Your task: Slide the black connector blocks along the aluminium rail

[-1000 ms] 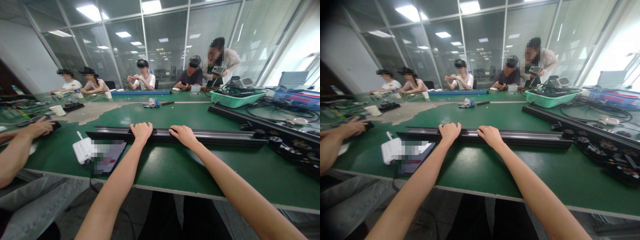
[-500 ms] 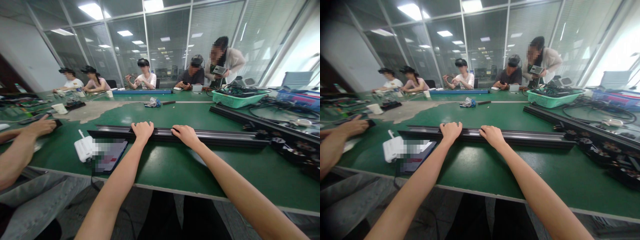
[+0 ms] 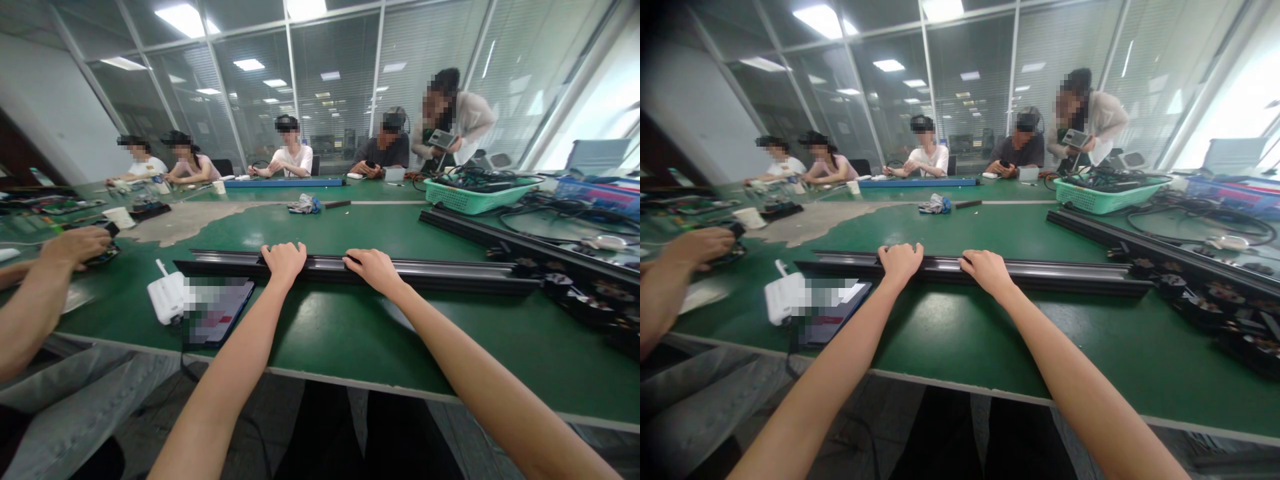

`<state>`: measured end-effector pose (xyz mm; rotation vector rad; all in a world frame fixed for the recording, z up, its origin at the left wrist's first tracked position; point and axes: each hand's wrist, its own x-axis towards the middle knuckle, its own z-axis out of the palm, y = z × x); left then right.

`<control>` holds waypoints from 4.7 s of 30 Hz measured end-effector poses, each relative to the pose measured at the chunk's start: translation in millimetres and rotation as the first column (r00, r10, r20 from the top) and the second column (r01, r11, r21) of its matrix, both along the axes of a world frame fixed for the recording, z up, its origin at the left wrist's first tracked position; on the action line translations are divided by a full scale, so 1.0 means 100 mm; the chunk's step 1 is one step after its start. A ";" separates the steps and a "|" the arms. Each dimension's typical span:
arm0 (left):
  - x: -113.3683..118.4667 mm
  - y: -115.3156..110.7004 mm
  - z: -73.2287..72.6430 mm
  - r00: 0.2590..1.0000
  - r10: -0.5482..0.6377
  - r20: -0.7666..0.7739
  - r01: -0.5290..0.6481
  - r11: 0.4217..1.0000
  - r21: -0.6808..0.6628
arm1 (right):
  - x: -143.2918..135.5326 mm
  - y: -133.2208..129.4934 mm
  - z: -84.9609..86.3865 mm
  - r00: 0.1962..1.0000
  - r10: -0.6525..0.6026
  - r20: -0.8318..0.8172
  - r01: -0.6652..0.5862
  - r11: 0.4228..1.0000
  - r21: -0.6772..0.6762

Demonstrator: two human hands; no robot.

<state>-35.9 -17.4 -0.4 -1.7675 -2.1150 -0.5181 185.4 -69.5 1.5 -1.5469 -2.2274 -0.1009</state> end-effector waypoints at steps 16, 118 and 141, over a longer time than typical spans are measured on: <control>0.02 -0.01 0.02 1.000 0.009 -0.010 -0.010 1.000 -0.016 | 0.02 0.00 -0.02 1.000 0.003 -0.006 -0.003 1.000 0.002; 0.01 0.00 0.02 1.000 -0.008 0.014 0.008 1.000 -0.020 | 0.15 -0.02 0.06 0.997 -0.050 0.063 0.051 0.999 -0.016; 0.01 0.00 0.02 1.000 0.006 -0.011 -0.006 1.000 -0.014 | 0.21 -0.04 0.11 0.995 -0.071 0.068 0.072 0.997 -0.020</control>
